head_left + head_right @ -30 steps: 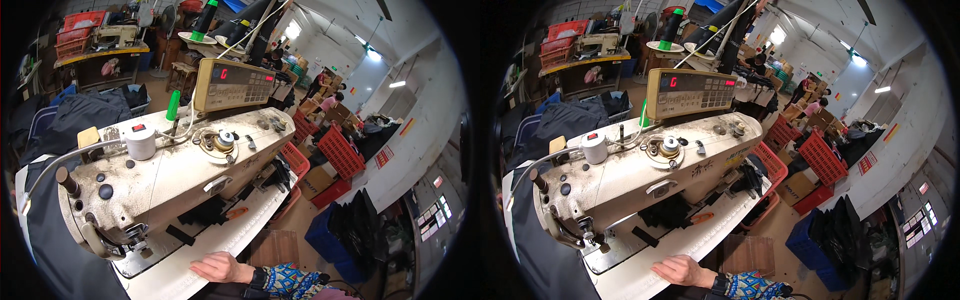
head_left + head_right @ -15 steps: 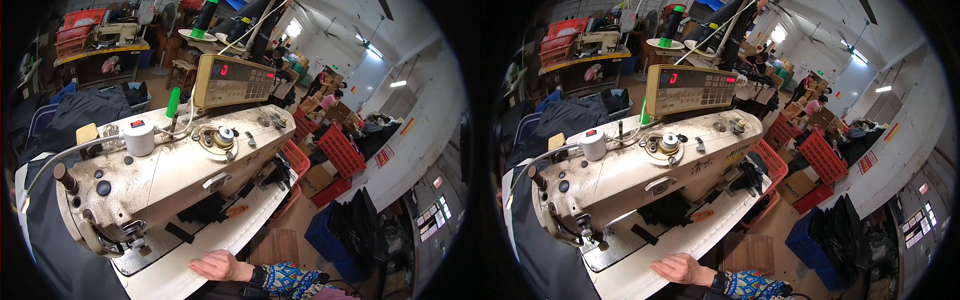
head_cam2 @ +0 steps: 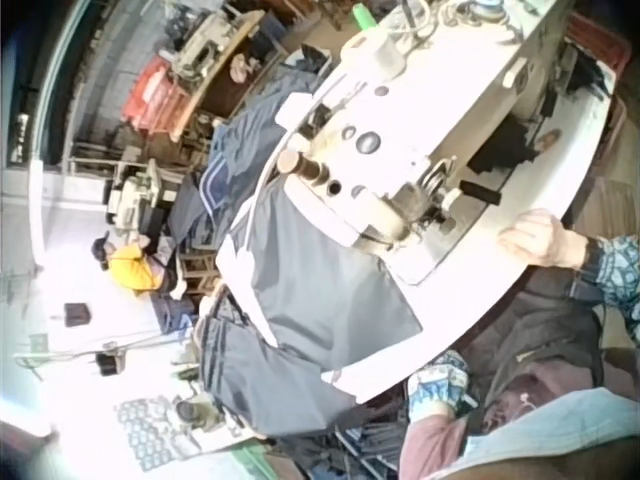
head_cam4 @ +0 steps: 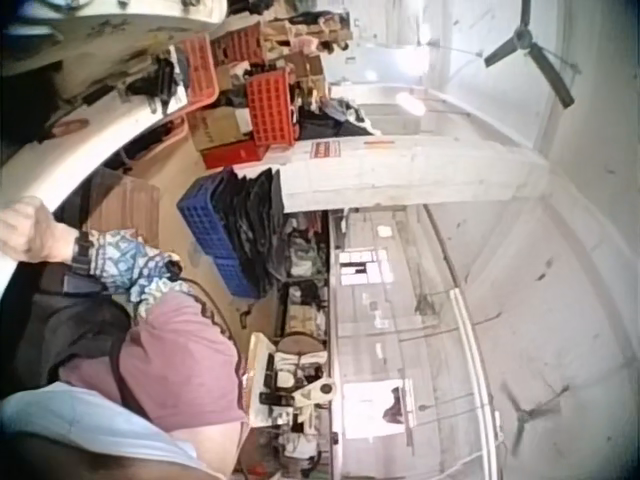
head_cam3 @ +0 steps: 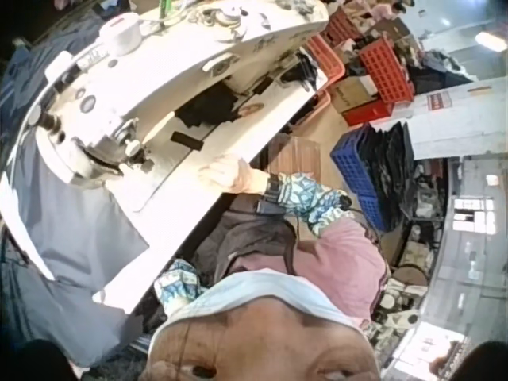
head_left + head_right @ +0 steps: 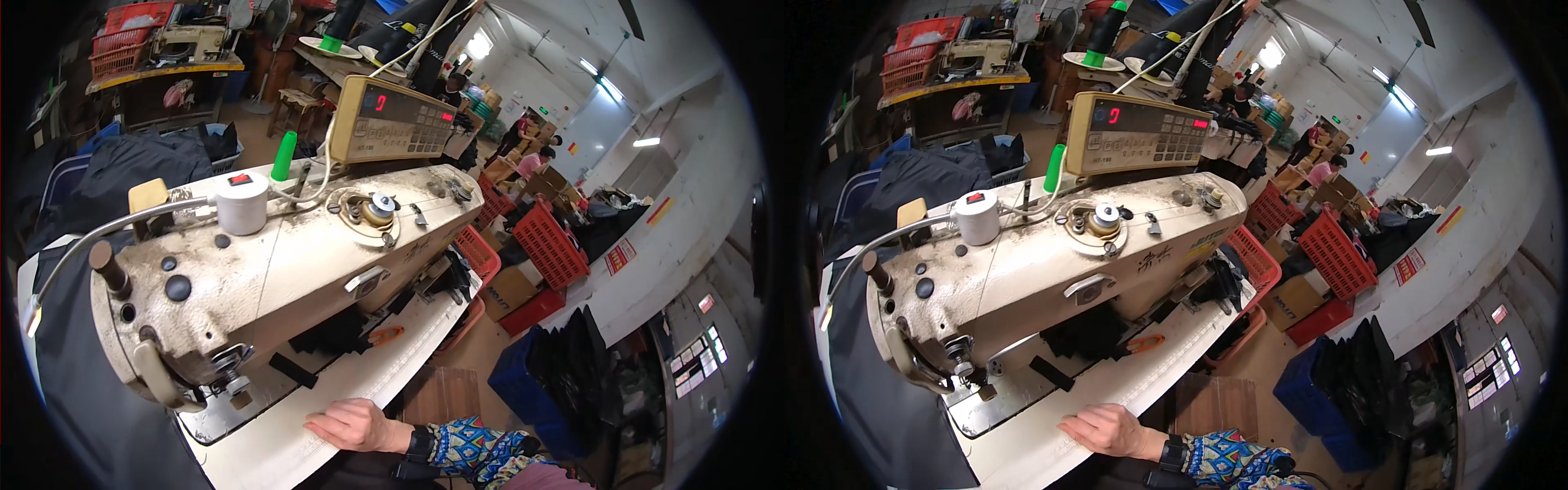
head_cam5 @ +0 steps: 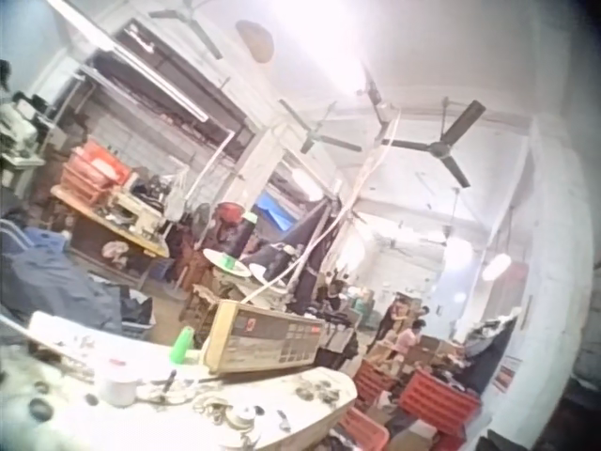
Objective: The person sews a black fabric bag using a sewing machine, periodically folding the material and inserting small black straps into the seams. They also handle a small metal bobbin, winding it and placing it into the machine before resuming the sewing process.
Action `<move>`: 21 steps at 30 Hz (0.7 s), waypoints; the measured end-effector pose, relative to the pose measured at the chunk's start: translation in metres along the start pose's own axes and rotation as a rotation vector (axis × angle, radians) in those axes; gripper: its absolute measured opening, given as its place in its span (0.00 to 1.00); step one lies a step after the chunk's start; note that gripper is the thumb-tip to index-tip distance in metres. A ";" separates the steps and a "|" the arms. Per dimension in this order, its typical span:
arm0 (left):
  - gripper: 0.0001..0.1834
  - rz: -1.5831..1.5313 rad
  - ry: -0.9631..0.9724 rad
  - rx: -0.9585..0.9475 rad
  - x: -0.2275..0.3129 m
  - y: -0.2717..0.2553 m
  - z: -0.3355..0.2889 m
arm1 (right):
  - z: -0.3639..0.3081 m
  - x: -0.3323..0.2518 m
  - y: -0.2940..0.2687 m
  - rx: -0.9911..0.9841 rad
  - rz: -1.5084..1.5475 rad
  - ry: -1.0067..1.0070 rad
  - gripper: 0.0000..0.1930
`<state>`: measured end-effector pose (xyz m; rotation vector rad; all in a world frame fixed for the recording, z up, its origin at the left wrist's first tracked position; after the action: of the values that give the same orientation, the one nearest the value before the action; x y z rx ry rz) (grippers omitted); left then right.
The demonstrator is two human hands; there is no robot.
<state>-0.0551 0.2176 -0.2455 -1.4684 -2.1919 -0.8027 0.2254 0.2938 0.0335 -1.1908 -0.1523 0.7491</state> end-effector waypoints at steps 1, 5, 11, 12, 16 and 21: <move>0.16 0.000 0.001 0.000 0.001 0.000 0.001 | 0.000 0.002 0.000 -0.005 0.013 -0.003 0.06; 0.16 -0.003 0.009 -0.006 -0.001 -0.004 -0.001 | 0.000 0.003 -0.003 -0.016 0.012 -0.009 0.06; 0.16 -0.011 0.032 -0.013 -0.007 -0.008 -0.009 | -0.002 0.004 -0.001 0.008 0.020 -0.009 0.06; 0.16 -0.012 0.039 -0.012 -0.007 -0.009 -0.011 | -0.003 0.005 0.000 0.008 0.004 -0.010 0.06; 0.17 -0.014 0.064 -0.010 -0.013 -0.007 -0.022 | -0.004 0.003 -0.004 0.043 -0.019 -0.026 0.06; 0.17 -0.006 0.087 -0.005 -0.028 0.000 -0.046 | -0.010 -0.001 -0.003 0.060 0.011 -0.060 0.05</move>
<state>-0.0442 0.1680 -0.2275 -1.4032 -2.1326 -0.8576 0.2308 0.2850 0.0320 -1.1138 -0.1728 0.7942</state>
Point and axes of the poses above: each hand's wrist, its own z-axis towards the middle knuckle, its own y-axis out of the palm, x = y × z, the point moved 7 cm from there along z, towards the middle knuckle, and after that the axes turned 12 degrees about -x, right-handed, at the moved point
